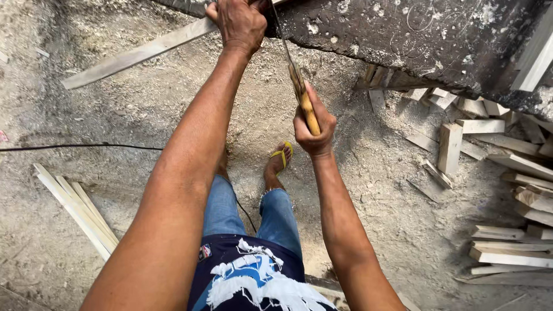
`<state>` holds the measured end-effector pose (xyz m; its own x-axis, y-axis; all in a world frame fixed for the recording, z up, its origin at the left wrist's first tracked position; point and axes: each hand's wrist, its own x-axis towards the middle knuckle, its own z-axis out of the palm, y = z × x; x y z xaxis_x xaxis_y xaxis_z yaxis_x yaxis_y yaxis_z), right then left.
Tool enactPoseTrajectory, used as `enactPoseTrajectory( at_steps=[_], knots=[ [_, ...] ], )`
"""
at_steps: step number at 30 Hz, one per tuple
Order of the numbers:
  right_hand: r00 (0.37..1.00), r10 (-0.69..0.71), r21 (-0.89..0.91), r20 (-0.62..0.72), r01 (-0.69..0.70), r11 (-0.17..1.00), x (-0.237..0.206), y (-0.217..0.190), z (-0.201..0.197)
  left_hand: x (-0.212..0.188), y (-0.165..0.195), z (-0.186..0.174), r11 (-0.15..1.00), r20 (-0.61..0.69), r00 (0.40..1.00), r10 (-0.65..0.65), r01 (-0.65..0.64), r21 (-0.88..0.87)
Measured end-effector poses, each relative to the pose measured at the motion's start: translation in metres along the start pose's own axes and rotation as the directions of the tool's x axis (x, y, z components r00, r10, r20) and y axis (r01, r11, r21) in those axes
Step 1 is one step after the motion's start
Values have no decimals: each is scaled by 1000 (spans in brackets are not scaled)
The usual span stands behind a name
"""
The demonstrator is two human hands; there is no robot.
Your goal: The person saws a long wooden strip on a work bench with a hand saw, then measures a plywood board with a tape measure and marks a wooden strip with a pencil. They align and reposition strips on the bench and continue sawing them into shorter pieces.
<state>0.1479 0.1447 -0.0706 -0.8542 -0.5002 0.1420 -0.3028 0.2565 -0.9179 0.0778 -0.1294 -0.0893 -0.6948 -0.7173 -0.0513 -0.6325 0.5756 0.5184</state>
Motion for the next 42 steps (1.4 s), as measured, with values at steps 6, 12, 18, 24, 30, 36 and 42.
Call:
enactPoseTrajectory(
  at_steps=[6, 12, 18, 24, 30, 36, 42],
  knots=[
    [991, -131, -155, -13, 128, 980, -39, -42, -38, -1, 7, -15, 979, -117, 987, 108, -127, -162],
    [996, -89, -15, -31, 88, 996, 54, -21, 17, -2, 4, -14, 967, -142, 973, 181, -202, -155],
    [980, -148, 6, -132, 150, 989, 57, -46, 3, -3, 4, -23, 968, -60, 980, 190, -197, -158],
    [943, -217, -288, -251, 142, 947, 122, -47, -70, -2, 17, -51, 940, 17, 943, 333, -331, -78],
    [940, -317, -673, -124, 155, 724, 177, -20, -167, 1, 21, -66, 930, 146, 923, 357, -366, 36],
    [983, 49, -909, 177, 144, 392, 200, -2, -234, 12, 63, -74, 913, -45, 916, 400, -402, -72],
    [928, 327, -911, 176, 27, 412, 210, -17, -212, 15, 167, -87, 842, 68, 957, 281, -212, -497]
  ],
)
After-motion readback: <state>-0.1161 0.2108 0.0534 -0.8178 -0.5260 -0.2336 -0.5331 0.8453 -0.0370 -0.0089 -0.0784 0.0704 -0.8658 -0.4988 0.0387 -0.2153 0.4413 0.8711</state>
